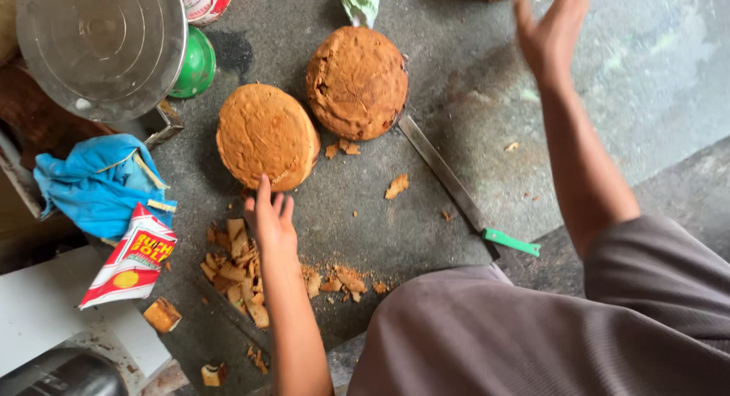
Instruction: The person trims the outer crust from several round cakes using a long knife, handling the cakes by hand on a stone counter.
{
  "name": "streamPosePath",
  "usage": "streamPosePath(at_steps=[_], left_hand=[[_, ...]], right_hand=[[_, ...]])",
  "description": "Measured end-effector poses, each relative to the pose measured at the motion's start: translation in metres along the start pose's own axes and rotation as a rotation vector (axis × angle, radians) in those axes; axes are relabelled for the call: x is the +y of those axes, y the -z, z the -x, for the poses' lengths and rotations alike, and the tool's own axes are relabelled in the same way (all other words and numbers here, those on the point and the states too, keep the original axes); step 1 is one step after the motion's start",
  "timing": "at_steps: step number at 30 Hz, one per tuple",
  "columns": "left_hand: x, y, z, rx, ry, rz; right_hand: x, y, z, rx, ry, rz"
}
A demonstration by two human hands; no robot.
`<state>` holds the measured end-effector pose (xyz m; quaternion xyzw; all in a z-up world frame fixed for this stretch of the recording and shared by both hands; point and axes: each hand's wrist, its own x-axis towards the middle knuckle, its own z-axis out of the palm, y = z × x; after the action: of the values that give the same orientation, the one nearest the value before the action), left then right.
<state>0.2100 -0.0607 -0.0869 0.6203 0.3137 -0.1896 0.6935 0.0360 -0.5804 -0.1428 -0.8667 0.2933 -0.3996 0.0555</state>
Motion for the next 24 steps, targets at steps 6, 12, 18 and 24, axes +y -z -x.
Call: streamPosePath(at_steps=[6, 12, 18, 24], left_hand=[[0.011, -0.010, -0.049, -0.103, 0.169, -0.026], [0.017, -0.062, -0.061, -0.020, -0.110, 0.229], [0.041, -0.052, -0.055, -0.118, -0.157, 0.300], [0.002, 0.066, -0.012, -0.563, -0.031, 0.647]], right_hand=[[-0.118, 0.164, 0.151, -0.760, -0.085, -0.341], [-0.172, 0.214, 0.196, -0.814, -0.265, -0.125], [-0.135, 0.223, 0.207, -0.671, -0.193, -0.129], [-0.152, 0.248, 0.247, -0.602, -0.095, -0.087]])
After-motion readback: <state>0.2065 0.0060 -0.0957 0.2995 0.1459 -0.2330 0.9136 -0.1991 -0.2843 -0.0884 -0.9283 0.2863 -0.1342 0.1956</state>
